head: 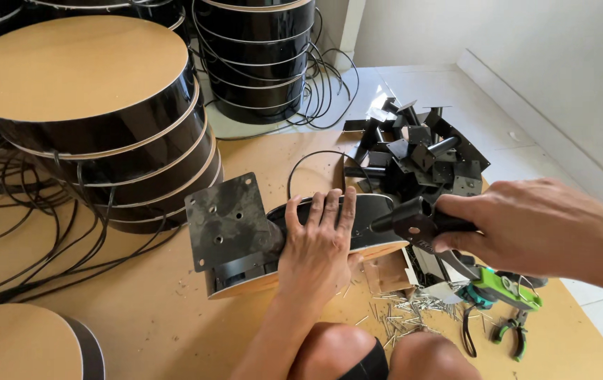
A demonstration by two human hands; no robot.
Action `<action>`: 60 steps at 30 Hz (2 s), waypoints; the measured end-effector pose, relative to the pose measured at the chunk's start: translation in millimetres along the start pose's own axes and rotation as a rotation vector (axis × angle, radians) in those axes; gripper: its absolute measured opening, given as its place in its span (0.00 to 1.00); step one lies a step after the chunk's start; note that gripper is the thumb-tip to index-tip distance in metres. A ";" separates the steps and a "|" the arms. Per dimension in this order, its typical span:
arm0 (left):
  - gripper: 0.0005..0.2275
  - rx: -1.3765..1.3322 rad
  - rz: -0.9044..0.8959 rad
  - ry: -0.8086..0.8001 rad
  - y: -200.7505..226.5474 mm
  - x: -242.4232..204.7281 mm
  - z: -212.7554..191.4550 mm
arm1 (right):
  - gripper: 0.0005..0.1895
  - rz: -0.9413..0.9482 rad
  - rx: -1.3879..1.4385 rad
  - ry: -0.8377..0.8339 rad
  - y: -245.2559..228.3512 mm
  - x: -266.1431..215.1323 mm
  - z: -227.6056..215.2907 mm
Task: The person assembles a cylindrical lamp by attaching a metal bracket to the base using a staple gun and a power drill. They then place a circular wooden top onto the lamp body and handle various metal components and wires on the floor.
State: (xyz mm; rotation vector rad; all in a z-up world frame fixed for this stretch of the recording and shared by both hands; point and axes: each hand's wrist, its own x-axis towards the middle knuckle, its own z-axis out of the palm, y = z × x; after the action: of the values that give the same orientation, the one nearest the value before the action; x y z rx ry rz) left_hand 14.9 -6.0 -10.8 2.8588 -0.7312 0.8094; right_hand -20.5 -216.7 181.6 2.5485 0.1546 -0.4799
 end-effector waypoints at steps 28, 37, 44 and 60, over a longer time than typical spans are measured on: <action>0.49 -0.028 0.018 0.020 3.3 -2.8 -1.8 | 0.23 -0.009 -0.119 -0.015 -23.3 3.1 -2.4; 0.50 -0.045 0.057 -0.062 2.5 0.4 -0.2 | 0.26 -0.002 0.017 -0.191 -40.3 12.3 -31.1; 0.50 -0.557 0.084 -0.126 -4.7 19.3 -33.5 | 0.19 0.038 0.057 -0.262 -41.4 11.4 -42.9; 0.17 -1.092 0.055 -0.331 4.3 40.7 -47.2 | 0.37 -0.091 0.702 -0.732 9.7 33.9 26.5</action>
State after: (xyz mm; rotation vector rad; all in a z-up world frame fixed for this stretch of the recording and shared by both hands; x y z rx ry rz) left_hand 20.9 -17.5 50.3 1.9569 -0.9012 -0.1128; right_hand 4.9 -238.5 152.9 2.7994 -0.2072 -1.7038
